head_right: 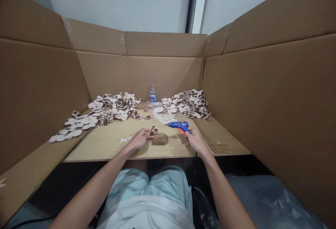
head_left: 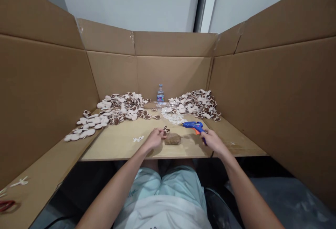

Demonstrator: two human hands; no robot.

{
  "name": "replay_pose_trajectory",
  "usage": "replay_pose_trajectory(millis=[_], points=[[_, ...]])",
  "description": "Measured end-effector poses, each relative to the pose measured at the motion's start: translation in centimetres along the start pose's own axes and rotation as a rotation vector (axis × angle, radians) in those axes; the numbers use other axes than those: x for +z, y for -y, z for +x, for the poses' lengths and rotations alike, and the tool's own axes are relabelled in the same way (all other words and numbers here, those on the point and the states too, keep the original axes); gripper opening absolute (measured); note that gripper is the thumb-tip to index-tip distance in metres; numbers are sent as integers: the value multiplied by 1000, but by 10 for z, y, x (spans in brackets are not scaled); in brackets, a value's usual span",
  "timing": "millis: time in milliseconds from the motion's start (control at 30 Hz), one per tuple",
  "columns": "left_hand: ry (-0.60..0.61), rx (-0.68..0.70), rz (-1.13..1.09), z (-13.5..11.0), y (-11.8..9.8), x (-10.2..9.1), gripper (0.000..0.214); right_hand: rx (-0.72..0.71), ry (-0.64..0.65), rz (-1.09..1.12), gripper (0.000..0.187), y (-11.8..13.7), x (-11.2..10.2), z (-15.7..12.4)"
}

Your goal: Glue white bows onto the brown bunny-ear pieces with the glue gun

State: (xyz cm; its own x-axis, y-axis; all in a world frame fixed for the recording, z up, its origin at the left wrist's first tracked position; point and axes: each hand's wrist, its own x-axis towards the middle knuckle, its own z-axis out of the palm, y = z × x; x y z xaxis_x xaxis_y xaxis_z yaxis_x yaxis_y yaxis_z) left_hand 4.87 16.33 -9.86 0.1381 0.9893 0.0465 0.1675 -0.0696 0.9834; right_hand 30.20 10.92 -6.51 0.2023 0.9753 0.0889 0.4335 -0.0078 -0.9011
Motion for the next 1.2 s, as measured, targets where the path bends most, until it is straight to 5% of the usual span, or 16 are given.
replay_pose_trajectory(millis=[167,533,833,1200], points=[[-81,20,-44,-4,-10,-4,18,-14,-23,126,18,9,-13,-5],[-261,39,-350,-52,-40,-25,31,-110,8,99,39,21,9,-17],[-193,-2,-607,-94,-59,-32,35,-226,-134,146,44,42,9,-47],[-145,62,-634,-119,-77,-30,26,-437,-173,-118,38,62,22,-86]])
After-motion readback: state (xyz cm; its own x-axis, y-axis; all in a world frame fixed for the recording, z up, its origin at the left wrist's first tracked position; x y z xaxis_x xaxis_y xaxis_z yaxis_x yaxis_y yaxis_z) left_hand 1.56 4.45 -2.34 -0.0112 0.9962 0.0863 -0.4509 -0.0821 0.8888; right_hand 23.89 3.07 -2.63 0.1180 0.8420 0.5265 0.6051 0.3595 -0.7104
